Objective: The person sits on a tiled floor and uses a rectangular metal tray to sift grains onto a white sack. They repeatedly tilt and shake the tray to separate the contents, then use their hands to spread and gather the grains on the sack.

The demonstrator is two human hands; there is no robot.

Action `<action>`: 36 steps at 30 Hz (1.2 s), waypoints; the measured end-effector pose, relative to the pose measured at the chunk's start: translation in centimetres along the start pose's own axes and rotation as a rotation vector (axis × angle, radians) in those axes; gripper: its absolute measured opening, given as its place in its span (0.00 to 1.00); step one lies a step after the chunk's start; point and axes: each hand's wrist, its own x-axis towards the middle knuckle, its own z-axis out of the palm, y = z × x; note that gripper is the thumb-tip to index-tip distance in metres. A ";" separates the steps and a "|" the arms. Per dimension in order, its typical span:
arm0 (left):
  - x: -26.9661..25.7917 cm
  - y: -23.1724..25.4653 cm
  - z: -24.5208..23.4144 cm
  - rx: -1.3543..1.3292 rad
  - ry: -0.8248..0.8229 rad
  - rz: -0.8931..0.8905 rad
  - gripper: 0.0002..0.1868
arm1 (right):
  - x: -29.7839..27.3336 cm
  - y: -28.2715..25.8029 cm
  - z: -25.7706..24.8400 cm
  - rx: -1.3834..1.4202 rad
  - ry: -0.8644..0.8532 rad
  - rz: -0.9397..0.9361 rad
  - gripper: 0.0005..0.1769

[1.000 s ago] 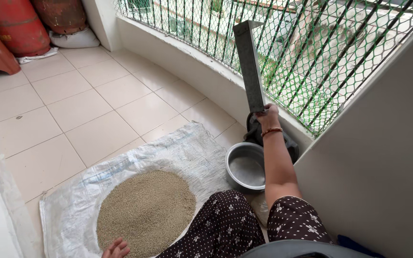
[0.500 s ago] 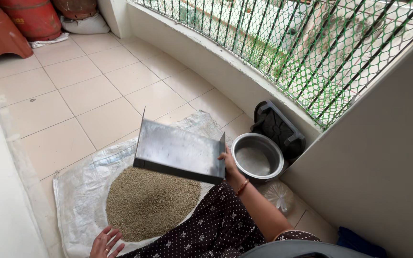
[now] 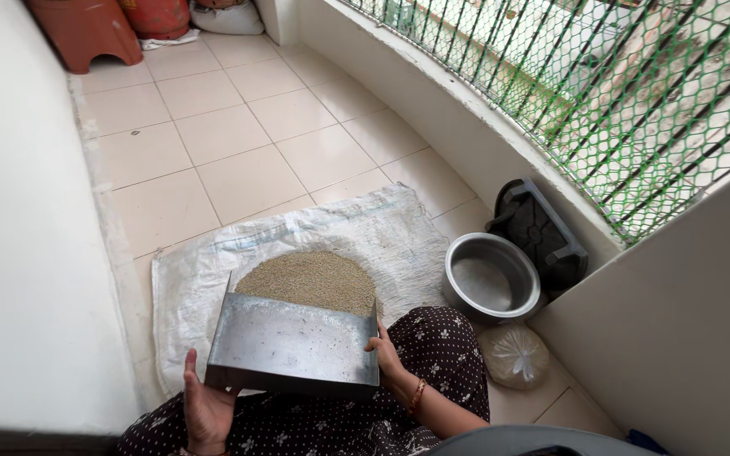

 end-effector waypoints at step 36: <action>10.1 -10.8 -4.6 0.213 0.470 -0.689 0.14 | 5.7 2.2 5.3 -0.294 0.093 -0.039 0.55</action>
